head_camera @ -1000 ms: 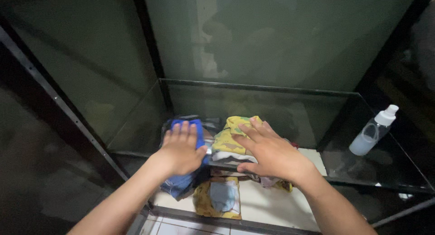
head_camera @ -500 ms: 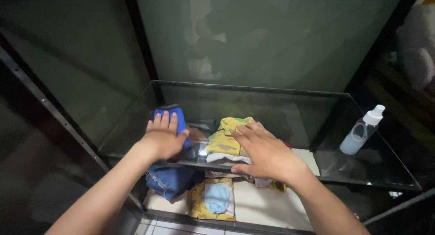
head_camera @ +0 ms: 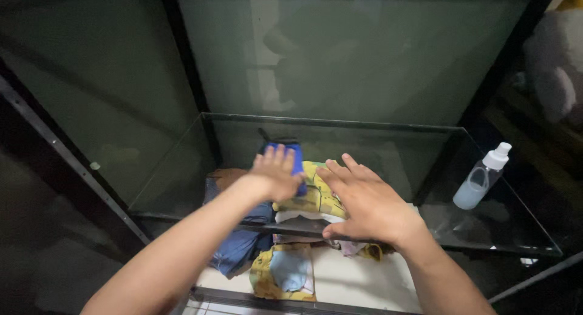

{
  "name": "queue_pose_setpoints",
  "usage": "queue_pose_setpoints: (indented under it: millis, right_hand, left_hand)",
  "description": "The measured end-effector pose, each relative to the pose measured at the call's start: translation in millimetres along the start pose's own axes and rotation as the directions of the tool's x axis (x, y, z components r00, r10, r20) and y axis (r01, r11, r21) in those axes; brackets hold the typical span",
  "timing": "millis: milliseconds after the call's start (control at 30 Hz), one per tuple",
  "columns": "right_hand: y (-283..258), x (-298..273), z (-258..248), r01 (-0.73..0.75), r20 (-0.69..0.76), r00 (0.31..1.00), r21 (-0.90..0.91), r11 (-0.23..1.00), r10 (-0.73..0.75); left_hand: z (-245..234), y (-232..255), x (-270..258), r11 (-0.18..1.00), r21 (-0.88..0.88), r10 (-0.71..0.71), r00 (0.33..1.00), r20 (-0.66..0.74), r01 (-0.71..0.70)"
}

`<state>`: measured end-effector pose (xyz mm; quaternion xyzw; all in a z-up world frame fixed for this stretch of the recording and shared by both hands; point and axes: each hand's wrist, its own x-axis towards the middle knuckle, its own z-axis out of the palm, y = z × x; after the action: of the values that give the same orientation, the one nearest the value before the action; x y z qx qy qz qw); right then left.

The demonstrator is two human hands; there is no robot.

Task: The person wipes the glass panels of a display cabinet using a blue cloth. They spray a cleaning solution from a small bottle onto the glass and continue wiping the surface in circular and linear motions.

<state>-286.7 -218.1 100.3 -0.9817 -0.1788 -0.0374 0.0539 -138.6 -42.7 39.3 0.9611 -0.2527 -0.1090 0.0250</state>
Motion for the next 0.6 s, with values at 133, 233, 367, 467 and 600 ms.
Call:
queue_pose_setpoints:
  millis: [133,233,367,467,600]
  right_hand:
    - [-4,-9,-15,-0.066,0.049,0.997,0.017,0.998,0.065]
    - [0,-14,-26,-0.157,0.086,0.984,0.007,0.988,0.156]
    - [12,-17,-31,-0.189,0.075,0.979,0.002,0.982,0.188]
    - [22,-17,-34,-0.259,0.078,0.963,0.005,0.966,0.258]
    - [27,-25,-35,-0.248,0.01,0.969,0.051,0.967,0.248]
  left_hand:
    - [2,-30,-15,0.997,-0.002,-0.083,0.996,-0.027,0.083]
    - [6,-32,-51,0.996,0.025,-0.084,0.996,0.031,0.084]
    - [6,-1,-80,0.999,0.042,-0.021,0.99,0.139,0.015]
    - [9,33,-75,0.996,0.025,0.085,0.987,0.139,-0.089]
    - [7,62,-29,0.992,0.022,0.123,0.986,0.111,-0.126]
